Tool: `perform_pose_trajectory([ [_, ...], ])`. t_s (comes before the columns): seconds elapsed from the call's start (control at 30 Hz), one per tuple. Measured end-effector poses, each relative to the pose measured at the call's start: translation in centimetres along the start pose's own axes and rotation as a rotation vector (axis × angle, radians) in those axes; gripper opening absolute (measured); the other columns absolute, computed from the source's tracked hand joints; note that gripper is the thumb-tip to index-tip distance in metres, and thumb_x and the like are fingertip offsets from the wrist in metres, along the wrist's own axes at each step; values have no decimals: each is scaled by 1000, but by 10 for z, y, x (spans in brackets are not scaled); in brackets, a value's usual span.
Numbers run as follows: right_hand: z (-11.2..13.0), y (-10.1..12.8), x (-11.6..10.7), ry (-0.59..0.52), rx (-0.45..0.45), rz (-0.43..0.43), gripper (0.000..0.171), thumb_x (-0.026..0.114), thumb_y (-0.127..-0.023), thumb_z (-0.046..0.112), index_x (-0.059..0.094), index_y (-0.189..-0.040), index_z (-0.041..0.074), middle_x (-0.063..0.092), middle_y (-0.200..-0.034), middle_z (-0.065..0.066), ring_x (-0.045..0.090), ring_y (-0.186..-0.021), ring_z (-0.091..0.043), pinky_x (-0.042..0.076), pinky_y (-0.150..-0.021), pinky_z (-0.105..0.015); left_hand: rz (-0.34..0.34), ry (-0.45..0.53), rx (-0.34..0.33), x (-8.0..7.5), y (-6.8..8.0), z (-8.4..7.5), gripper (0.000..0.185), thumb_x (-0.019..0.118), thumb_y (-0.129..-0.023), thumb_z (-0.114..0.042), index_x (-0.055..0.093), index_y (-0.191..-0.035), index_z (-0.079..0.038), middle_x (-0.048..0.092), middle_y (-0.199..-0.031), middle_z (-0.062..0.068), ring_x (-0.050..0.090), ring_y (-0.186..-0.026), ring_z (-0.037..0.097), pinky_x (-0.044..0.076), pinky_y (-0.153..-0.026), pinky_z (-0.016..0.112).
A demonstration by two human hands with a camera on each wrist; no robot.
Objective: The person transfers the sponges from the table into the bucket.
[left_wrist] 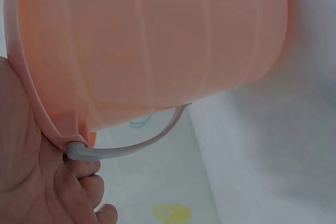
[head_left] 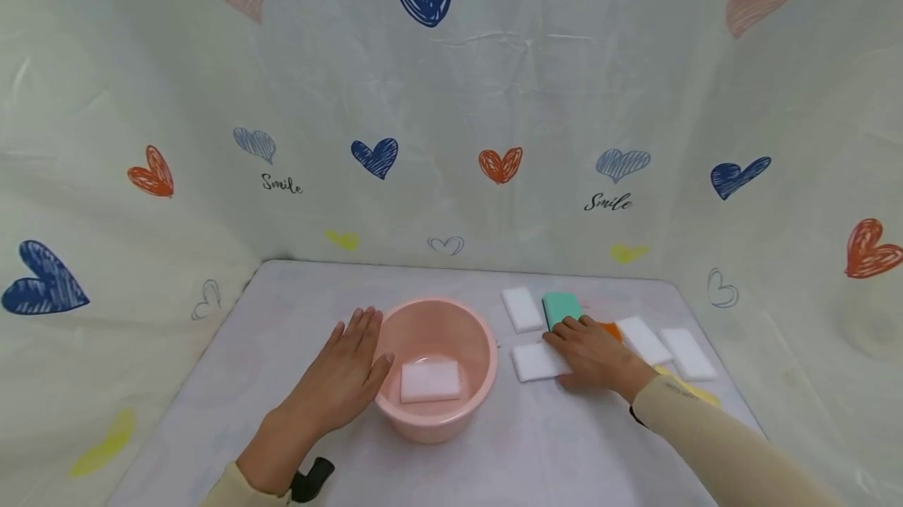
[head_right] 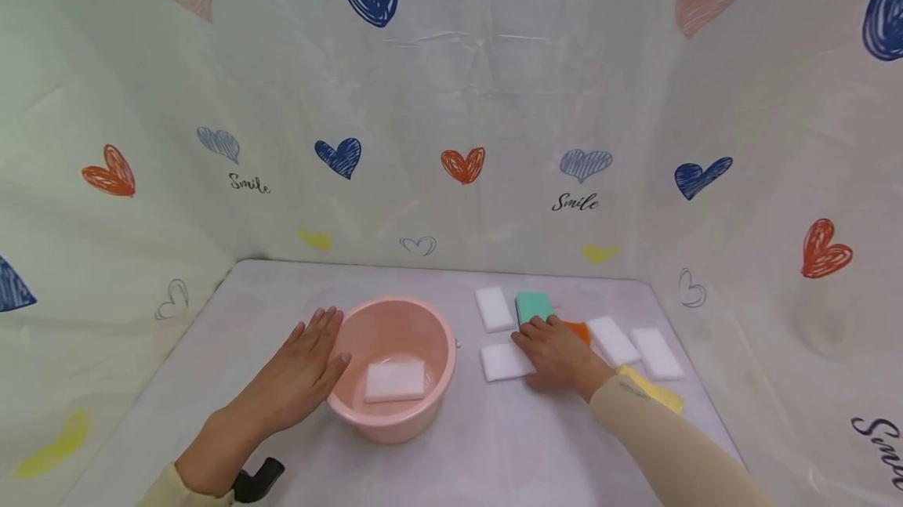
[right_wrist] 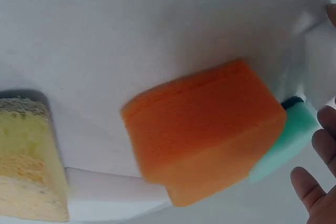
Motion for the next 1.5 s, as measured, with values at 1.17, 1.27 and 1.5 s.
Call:
perform_pose_trajectory([
  [1.17, -4, 3, -28, -29, 124, -205, 62, 76, -81, 45, 59, -124, 4, 60, -111, -10, 49, -100, -28, 44, -86, -43, -34, 6, 46, -6, -3, 5, 70, 45, -113, -40, 30, -162, 8, 27, -170, 26, 21, -161, 42, 20, -130, 61],
  [1.27, -3, 3, -31, -32, 117, -225, 62, 76, -80, 45, 59, -124, 4, 60, -111, -10, 50, -100, -29, 44, -86, -43, -32, 4, 53, -5, -3, 4, 71, 45, -112, -40, 29, -162, 8, 27, -171, 26, 20, -161, 42, 20, -130, 61],
  [1.5, -3, 2, -45, -21, 105, -263, 62, 75, -80, 44, 59, -124, 4, 62, -112, -10, 51, -100, -29, 44, -86, -42, -49, -3, 77, -5, -4, 1, 70, 45, -113, -39, 32, -161, 9, 30, -169, 28, 23, -160, 44, 21, -129, 62],
])
Point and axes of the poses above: each hand's wrist, its own y-axis away from the middle knuckle, its own x-axis out of the palm, z = x × y, the point moved 3 cm from there along -y, towards the middle knuckle
